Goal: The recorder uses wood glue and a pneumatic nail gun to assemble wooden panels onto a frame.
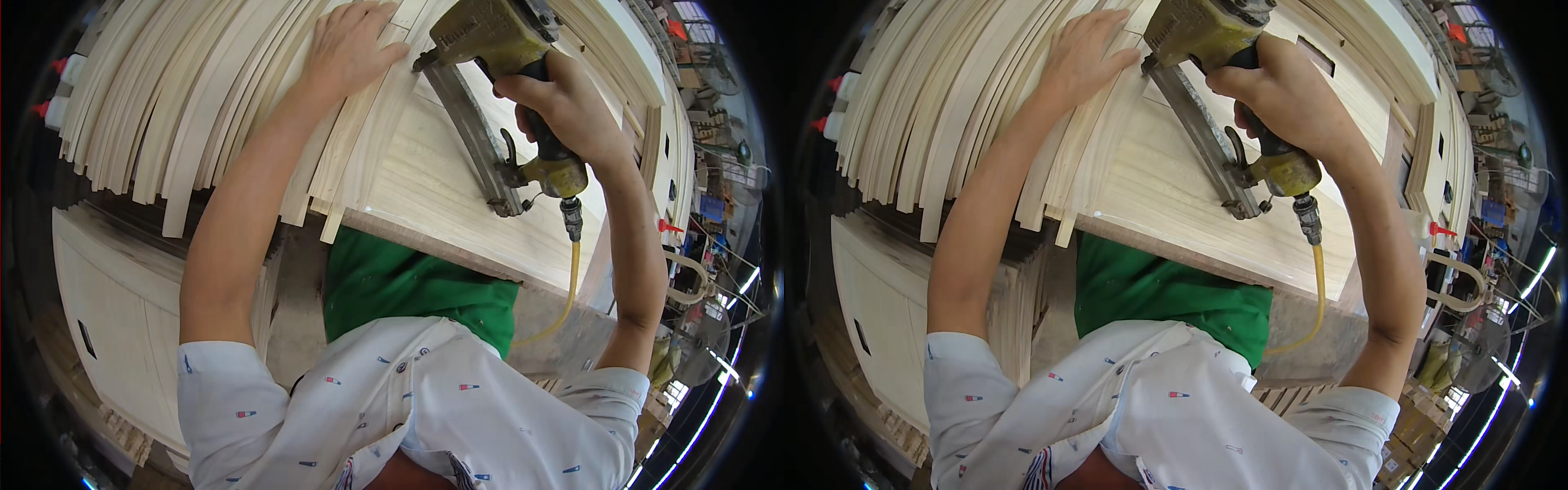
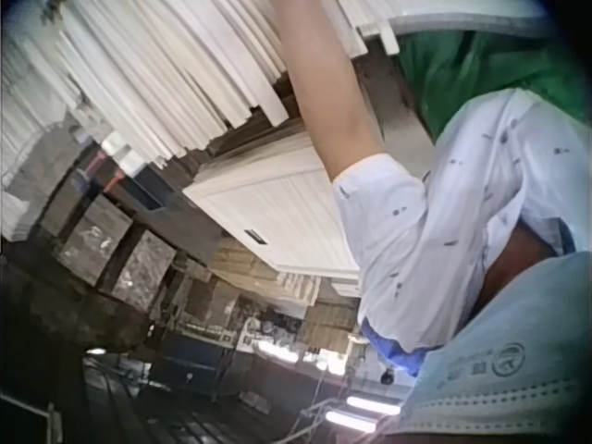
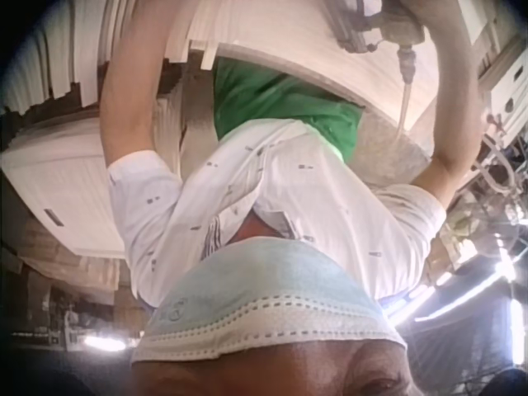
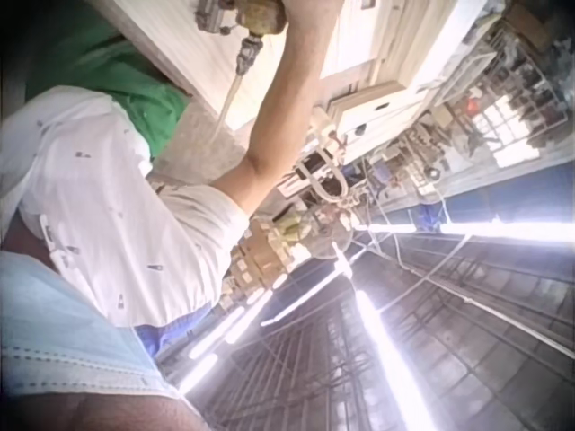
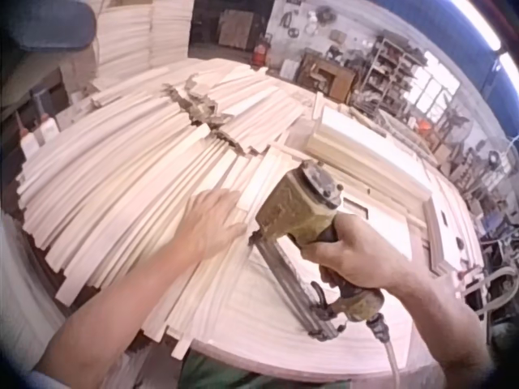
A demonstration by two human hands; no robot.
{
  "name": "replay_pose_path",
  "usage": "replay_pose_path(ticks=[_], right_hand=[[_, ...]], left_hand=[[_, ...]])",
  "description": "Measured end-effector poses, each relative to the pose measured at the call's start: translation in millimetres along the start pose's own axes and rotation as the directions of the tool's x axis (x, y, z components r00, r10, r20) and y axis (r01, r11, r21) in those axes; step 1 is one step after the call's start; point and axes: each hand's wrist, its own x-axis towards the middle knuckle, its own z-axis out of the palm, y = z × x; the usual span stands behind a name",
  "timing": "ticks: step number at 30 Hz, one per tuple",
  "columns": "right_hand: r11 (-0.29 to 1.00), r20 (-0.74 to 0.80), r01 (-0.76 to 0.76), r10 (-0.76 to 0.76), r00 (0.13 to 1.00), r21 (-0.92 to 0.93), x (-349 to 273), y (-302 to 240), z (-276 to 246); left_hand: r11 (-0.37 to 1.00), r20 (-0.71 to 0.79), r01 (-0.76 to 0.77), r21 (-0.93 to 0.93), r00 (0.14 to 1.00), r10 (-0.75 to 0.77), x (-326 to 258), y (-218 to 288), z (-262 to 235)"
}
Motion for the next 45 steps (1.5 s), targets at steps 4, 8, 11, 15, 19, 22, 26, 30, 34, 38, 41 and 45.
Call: replay_pose_path(ticks=[4, 8, 11, 15, 19, 22, 26, 30, 34, 38, 41, 45], right_hand=[[1.000, 0.012, -0.019, 0.019, 1.000, -0.009, -18, -12, 6], [0.997, 0.062, -0.036, 0.031, 0.998, 0.073, -30, -18, 17], [0.997, 0.071, -0.081, 0.081, 0.994, 0.002, -34, -22, 19], [0.994, 0.112, -0.105, 0.103, 0.988, 0.020, -53, -31, 24], [0.997, 0.133, 0.068, -0.061, 0.989, -0.047, -57, -17, 36], [0.997, 0.141, -0.022, 0.032, 0.990, -0.068, -59, -26, 28], [0.986, 0.034, -0.147, 0.145, 0.989, 0.073, -88, -14, 4], [0.949, -0.274, -0.277, 0.309, 0.911, 0.149, -149, 34, -36], [0.891, -0.492, -0.388, 0.453, 0.744, 0.235, -213, 91, -65], [0.868, -0.577, -0.405, 0.495, 0.650, 0.288, -266, 159, -84], [0.831, -0.562, -0.420, 0.557, 0.611, 0.366, -299, 196, -90], [0.778, -0.561, -0.424, 0.629, 0.539, 0.464, -307, 227, -88]], left_hand=[[0.999, -0.014, -0.014, -0.029, 1.000, 0.014, 1, 7, -5], [0.998, 0.015, -0.014, -0.065, 1.000, 0.015, 0, 6, -8], [0.998, 0.013, -0.003, -0.064, 1.000, 0.004, -2, 6, -11], [0.997, -0.007, 0.000, -0.083, 1.000, 0.000, -2, 5, -10], [0.996, -0.044, -0.041, -0.073, 0.998, 0.037, 0, 5, -8], [0.995, -0.039, -0.061, -0.079, 0.998, 0.058, 5, 6, -7], [0.995, 0.014, -0.080, -0.051, 0.997, 0.081, 5, 4, -6], [0.999, 0.028, -0.017, 0.032, 0.999, 0.016, 2, -8, 4], [0.999, 0.052, -0.004, 0.043, 0.999, 0.002, 6, 0, 7], [0.998, -0.019, -0.027, 0.053, 0.999, 0.028, -3, -6, -8], [0.999, -0.058, -0.051, -0.006, 0.997, 0.050, -1, -6, -2], [0.999, -0.103, -0.048, 0.019, 0.993, 0.050, -1, -5, -13]])
